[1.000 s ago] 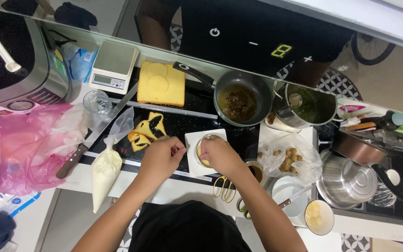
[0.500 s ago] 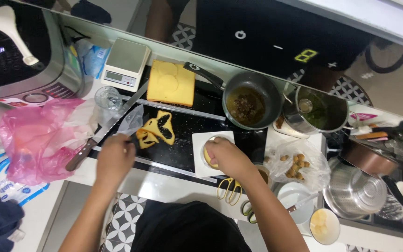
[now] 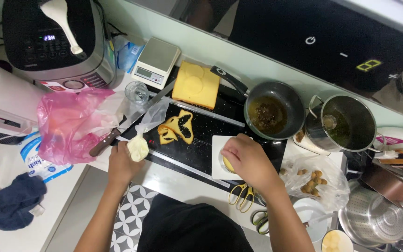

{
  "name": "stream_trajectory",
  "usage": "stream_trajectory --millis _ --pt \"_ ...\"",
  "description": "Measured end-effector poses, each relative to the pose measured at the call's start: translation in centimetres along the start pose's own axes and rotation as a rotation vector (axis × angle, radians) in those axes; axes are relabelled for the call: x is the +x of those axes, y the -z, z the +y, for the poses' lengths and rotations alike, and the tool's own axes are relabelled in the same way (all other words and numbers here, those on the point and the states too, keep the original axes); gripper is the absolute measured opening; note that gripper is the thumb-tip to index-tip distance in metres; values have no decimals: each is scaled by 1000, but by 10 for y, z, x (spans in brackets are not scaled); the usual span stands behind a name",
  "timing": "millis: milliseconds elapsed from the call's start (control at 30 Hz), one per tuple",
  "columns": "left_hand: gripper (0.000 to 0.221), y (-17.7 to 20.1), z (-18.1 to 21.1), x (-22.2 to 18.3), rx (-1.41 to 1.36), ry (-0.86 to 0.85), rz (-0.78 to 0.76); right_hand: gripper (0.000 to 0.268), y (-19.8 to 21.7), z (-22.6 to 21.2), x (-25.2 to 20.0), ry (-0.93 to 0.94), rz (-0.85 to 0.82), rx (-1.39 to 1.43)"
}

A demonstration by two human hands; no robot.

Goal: Assembling a dessert by piping cream into a mold and adding fruit.

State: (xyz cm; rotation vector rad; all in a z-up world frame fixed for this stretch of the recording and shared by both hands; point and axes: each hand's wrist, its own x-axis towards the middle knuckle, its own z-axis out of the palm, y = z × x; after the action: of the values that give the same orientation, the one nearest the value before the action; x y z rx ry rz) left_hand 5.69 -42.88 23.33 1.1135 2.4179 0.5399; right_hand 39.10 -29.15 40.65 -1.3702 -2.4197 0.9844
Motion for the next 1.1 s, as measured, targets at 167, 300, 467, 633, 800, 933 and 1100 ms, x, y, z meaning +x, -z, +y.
stream_trajectory --millis 167,300,467,633,800,933,1100 --pt "83 71 112 -34 -415 -325 -122 87 1 -48 34 362 173 438" --pt "83 113 185 -42 -534 -792 -378 76 27 -80 66 348 -108 726" --pt "69 113 230 -35 -973 -913 -690 26 80 -120 44 506 13 495" --pt "30 80 266 -46 -1287 -736 -593 23 99 -124 37 629 275 -1" --pt "22 100 289 -52 -944 -910 -271 35 107 -121 29 733 365 382" --pt "23 115 298 -49 -600 -996 -118 24 91 -106 38 237 224 1256" --pt "23 117 297 -48 -449 -1063 -112 47 75 -94 49 511 263 1497"
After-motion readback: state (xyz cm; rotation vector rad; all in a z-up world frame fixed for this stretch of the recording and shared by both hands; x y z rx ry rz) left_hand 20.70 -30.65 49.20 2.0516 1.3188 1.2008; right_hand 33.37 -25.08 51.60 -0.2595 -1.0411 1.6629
